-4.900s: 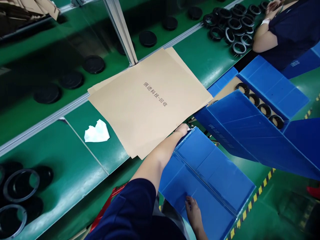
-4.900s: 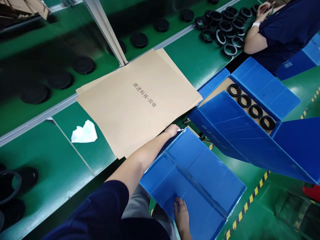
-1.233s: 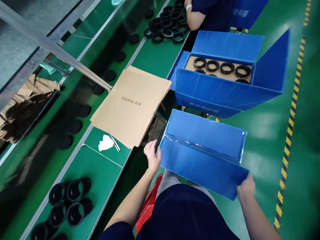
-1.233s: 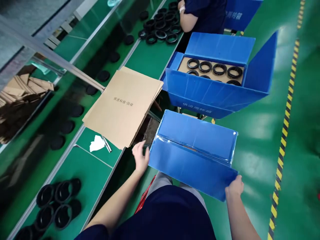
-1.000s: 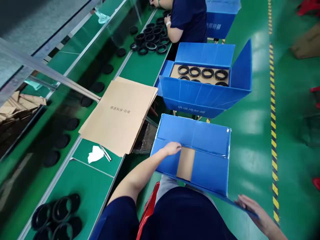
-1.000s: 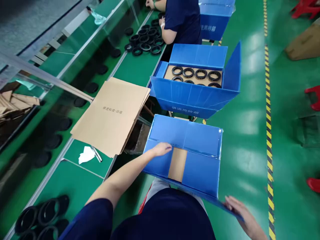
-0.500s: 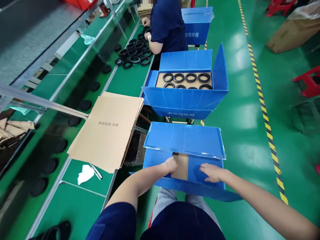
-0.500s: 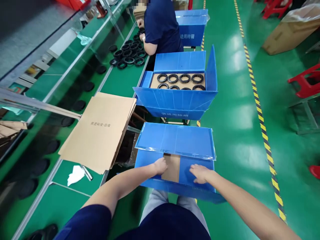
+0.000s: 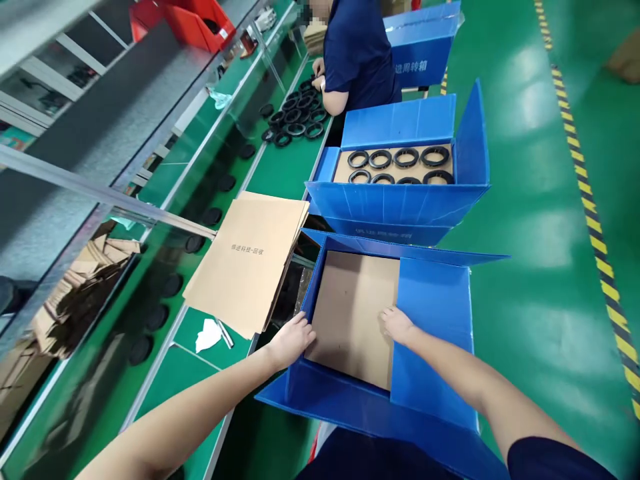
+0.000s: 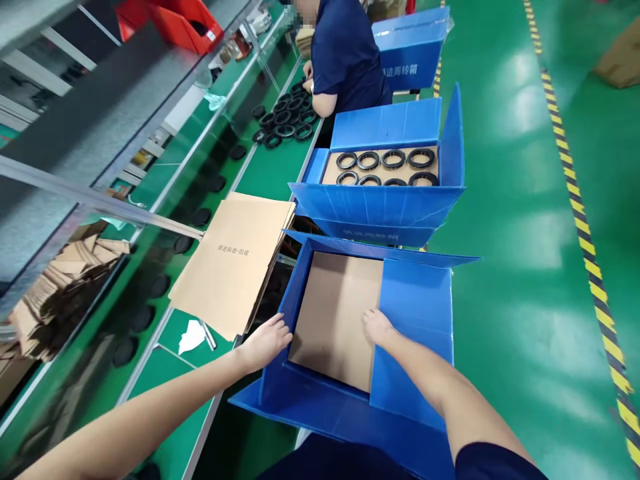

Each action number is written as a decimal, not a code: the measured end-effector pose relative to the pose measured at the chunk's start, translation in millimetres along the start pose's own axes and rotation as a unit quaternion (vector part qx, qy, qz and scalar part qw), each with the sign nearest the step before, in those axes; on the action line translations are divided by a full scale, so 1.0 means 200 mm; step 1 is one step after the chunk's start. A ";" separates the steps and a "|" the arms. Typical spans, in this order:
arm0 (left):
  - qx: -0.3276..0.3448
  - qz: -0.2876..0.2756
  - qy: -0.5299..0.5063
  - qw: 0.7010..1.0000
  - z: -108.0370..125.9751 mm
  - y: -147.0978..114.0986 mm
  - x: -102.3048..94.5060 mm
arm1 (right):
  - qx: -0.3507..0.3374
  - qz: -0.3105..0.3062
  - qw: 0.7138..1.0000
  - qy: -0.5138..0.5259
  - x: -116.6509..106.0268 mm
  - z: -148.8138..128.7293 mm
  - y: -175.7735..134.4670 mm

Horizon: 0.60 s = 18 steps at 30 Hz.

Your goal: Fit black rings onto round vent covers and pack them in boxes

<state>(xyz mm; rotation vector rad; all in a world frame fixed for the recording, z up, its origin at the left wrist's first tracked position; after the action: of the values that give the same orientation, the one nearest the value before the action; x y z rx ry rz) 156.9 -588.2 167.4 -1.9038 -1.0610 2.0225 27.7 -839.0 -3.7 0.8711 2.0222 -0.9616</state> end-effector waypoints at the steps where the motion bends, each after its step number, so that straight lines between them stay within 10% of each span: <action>1: -0.017 0.009 0.003 1.000 -0.04 -0.04 -0.02 | -0.001 0.014 1.000 -0.004 -0.04 -0.01 -0.05; 7: -0.164 0.091 0.012 0.982 -0.25 -0.21 0.01 | 0.053 0.174 0.982 -0.039 -0.22 0.01 -0.69; 11: -0.325 0.238 -0.134 0.905 -0.29 -0.22 0.11 | 0.200 0.349 0.915 -0.014 -0.16 0.07 -1.16; 18: -0.315 0.267 -0.299 0.860 -0.30 -0.10 0.18 | 0.343 0.444 0.825 0.069 0.00 0.07 -1.34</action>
<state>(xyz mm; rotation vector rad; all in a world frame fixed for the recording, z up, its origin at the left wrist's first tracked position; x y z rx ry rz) 199.5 -530.0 154.7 -2.0572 -1.6466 3.0087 -181.3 -983.4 81.4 2.0692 1.0508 -1.0480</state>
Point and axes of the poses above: each hand's wrist, its own y-axis towards the middle knuckle, its own x-axis out of the palm, z = x × y, the point moved 2 cm from there along y, towards the middle knuckle, and after that the axes turned 7 degrees about -x, right-handed, at the moved point
